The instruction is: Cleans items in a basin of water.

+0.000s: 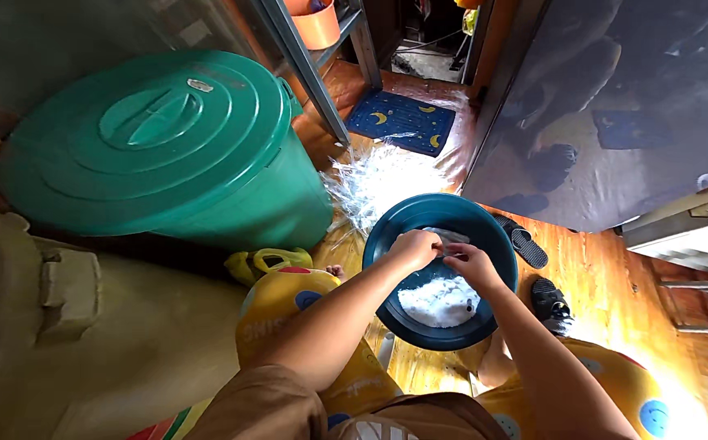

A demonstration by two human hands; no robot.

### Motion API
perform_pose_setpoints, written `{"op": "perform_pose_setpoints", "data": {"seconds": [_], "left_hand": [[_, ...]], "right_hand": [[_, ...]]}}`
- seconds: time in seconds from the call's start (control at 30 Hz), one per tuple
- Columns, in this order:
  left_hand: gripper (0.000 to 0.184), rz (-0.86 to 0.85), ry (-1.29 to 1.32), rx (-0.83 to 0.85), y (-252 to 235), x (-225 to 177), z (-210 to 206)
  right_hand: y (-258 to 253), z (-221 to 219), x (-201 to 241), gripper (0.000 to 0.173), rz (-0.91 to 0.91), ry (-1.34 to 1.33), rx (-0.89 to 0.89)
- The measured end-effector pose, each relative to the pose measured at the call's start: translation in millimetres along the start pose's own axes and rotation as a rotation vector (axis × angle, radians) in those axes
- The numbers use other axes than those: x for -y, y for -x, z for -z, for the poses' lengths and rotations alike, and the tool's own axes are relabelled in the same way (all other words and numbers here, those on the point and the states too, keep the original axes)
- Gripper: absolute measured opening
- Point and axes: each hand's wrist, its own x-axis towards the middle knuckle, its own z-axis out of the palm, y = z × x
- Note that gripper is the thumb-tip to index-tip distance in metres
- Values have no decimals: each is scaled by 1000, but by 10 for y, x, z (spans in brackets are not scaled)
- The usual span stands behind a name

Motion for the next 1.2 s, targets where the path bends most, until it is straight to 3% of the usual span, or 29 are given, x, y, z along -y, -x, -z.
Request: {"op": "perform_pose_setpoints", "data": {"seconds": [0.03, 0.1, 0.43, 0.57, 0.73, 1.0, 1.1, 1.2], "left_hand": [[24, -10, 9, 13, -8, -11, -13], [26, -17, 25, 43, -15, -31, -23], [40, -27, 207, 119, 27, -146, -25], [44, -56, 224, 89, 39, -126, -42], [21, -108, 400, 2, -19, 16, -111], [44, -37, 325, -10, 67, -216, -116], [42, -54, 419, -42, 15, -145, -145], [27, -45, 610, -59, -13, -55, -127]], "right_hand": [[-3, -2, -4, 25, -1, 11, -51], [4, 24, 4, 20, -3, 59, -89], [133, 37, 121, 39, 67, 226, -182], [129, 89, 95, 34, -1, 23, -130], [157, 129, 80, 14, -57, -235, -29], [122, 21, 95, 39, 1, 17, -202], [98, 45, 98, 35, -25, -163, -180], [130, 109, 140, 19, -78, -418, -123]]}}
